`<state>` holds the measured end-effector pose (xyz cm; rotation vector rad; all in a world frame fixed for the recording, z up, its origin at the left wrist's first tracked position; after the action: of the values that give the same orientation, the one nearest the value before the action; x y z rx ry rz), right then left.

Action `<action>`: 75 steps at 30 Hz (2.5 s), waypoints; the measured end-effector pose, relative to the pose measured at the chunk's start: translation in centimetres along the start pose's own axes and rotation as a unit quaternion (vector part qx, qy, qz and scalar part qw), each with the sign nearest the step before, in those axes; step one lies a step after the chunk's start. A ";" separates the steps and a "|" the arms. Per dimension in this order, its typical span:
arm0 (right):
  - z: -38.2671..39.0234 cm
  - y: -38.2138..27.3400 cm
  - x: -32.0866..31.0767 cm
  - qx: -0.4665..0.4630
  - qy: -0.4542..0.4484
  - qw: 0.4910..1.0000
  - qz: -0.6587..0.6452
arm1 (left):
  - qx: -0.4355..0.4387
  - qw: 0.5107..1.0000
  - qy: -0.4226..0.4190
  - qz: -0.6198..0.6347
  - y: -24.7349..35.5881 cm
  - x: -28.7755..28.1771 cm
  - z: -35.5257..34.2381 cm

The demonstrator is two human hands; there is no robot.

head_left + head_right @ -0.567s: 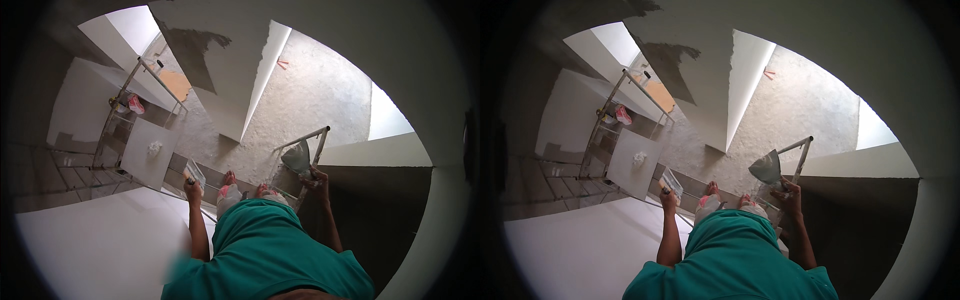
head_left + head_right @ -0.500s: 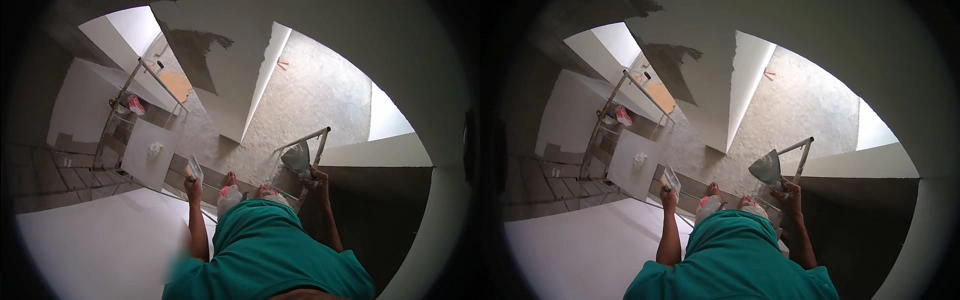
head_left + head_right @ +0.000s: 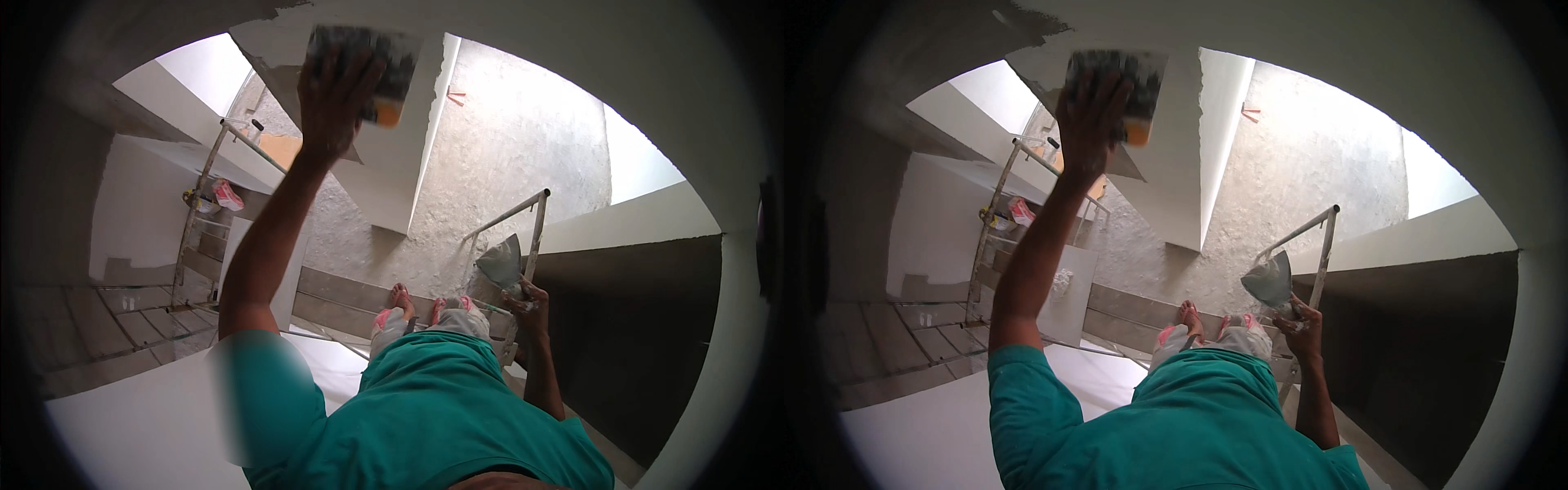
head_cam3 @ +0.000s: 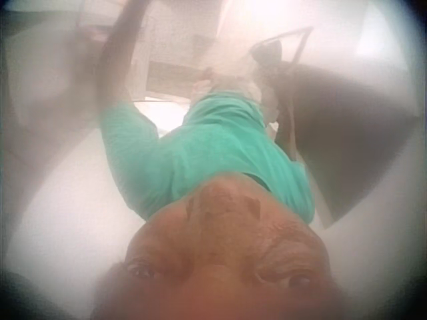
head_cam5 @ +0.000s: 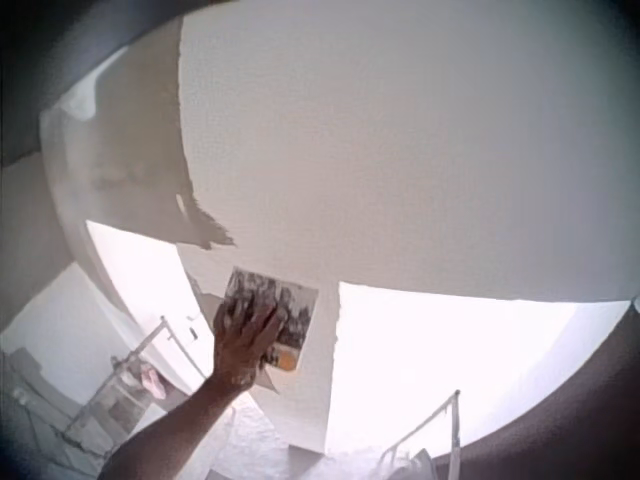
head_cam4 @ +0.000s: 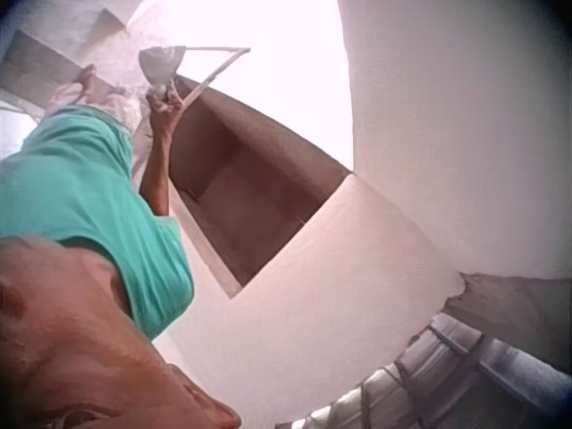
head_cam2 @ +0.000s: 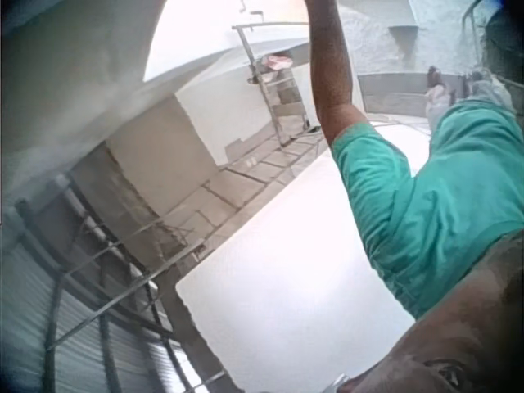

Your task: The person applies plaster to a ceiling using a trowel and hawk. They repeatedly scoop plaster from the hawk and spread it onto the ceiling surface while standing on a scaffold.

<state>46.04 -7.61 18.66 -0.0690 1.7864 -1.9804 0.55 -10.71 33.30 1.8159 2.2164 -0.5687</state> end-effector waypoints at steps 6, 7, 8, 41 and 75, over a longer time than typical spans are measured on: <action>0.5 1.1 -2.9 0.043 0.000 0.998 0.035 | 0.040 0.995 0.040 -0.079 -0.3 3.7 -4.7; 0.5 1.3 -3.3 0.041 -0.006 0.998 0.042 | 0.041 0.995 0.052 -0.076 -0.4 4.1 -5.0; 0.7 1.4 -3.5 0.041 0.004 0.998 0.041 | 0.042 0.994 0.063 -0.072 -0.4 4.5 -5.3; -1.6 6.8 -6.9 0.041 -0.011 0.995 0.095 | -0.024 0.992 0.076 -0.093 2.5 12.4 -1.1; -3.9 12.4 -7.2 0.031 -0.038 0.997 0.057 | -0.087 0.995 -0.028 -0.038 7.0 17.6 12.5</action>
<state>54.90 -1.86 8.17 -0.0207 1.6422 -1.9245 2.71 0.69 13.78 1.6166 2.2300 -0.4199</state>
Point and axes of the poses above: each hand's wrist, its own z-axis away from the middle knuckle, its own x-axis out of the palm, y = z × x, the point moved 1 cm from there along -z, towards the middle knuckle, and after that the axes turned 12 degrees about y, right-handed, at the moved point
